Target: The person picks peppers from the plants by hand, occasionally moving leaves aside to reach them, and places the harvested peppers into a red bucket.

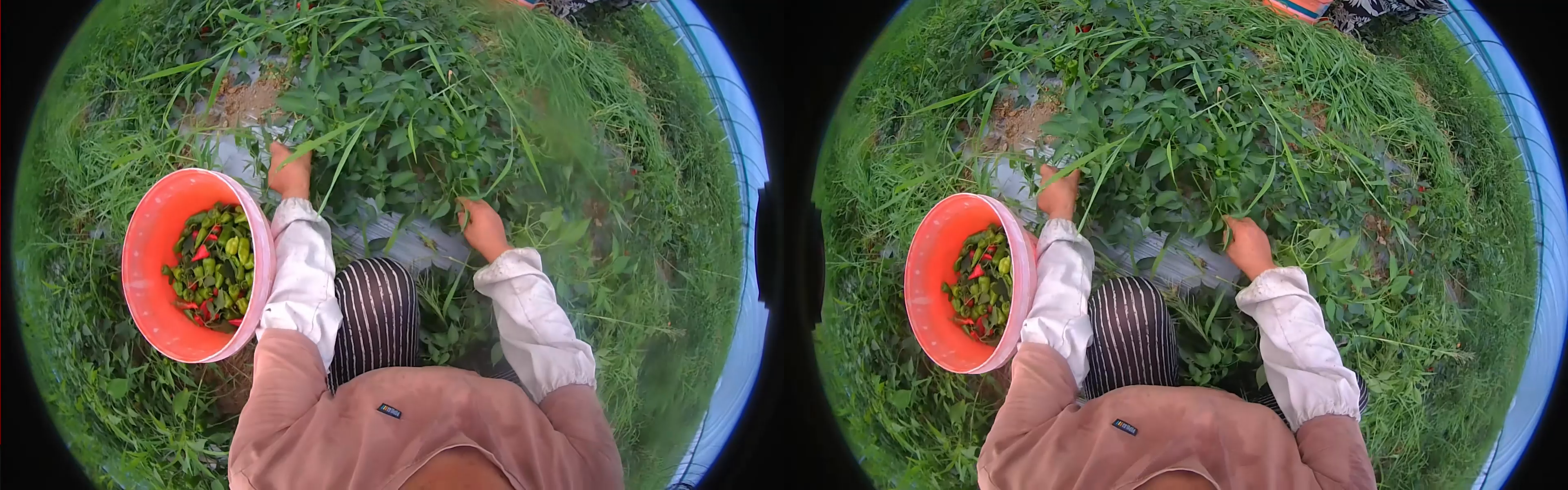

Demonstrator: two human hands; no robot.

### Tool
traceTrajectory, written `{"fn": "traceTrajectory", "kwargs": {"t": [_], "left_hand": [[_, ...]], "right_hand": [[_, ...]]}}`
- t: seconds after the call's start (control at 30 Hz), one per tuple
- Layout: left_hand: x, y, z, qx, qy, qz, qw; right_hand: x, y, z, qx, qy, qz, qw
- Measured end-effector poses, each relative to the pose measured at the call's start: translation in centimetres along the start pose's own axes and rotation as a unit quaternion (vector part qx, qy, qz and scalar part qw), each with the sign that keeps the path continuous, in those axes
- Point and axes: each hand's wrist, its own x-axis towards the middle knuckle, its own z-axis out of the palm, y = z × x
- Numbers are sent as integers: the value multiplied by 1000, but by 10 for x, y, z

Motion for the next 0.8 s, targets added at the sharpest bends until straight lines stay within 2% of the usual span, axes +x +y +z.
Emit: {"fn": "traceTrajectory", "kwargs": {"t": [0.07, 0.13, 0.17, 0.23, 0.3, 0.4, 0.43, 0.57, 0.6, 0.63, 0.67, 0.7, 0.73, 0.77, 0.8], "left_hand": [[3, -1, -1, 0, -16, -11, 1000], [2, 5, -2, -21, 47, 1, 999], [1, 7, -2, -28, 55, 35, 997], [5, 6, -3, -8, 22, 66, 998], [8, 6, 0, 13, -9, 96, 995], [9, 8, -3, 49, -4, 15, 999], [9, 5, 0, 41, 34, 29, 998], [11, -3, 3, 23, 20, 79, 996], [12, -1, 4, -119, -48, 13, 992], [14, -1, 6, -257, -114, -54, 958], [15, -3, 6, -254, -114, -53, 959], [16, -6, 6, -457, -133, -104, 873], [16, -8, 2, -636, -146, -150, 743], [18, -12, -5, -772, -208, -138, 585], [17, -14, -9, -770, -209, -138, 587]], "right_hand": [[5, 16, 6, 30, 40, -5, 999], [7, 26, 10, 105, 81, 49, 990], [8, 28, 8, 104, 85, 53, 990], [8, 34, 6, 185, 77, 60, 978], [7, 40, 7, 194, 89, 67, 975], [9, 57, 17, 178, 126, 73, 973], [9, 58, 20, 154, 152, 72, 974], [10, 62, 25, 179, 155, 96, 967], [10, 62, 25, 186, 157, 93, 965], [9, 66, 27, 194, 159, 89, 964], [9, 69, 30, 198, 160, 90, 963], [8, 72, 33, 216, 170, 78, 958], [8, 71, 34, 234, 180, 65, 953], [7, 70, 35, 237, 180, 67, 952], [5, 70, 35, 228, 158, 84, 957]]}}
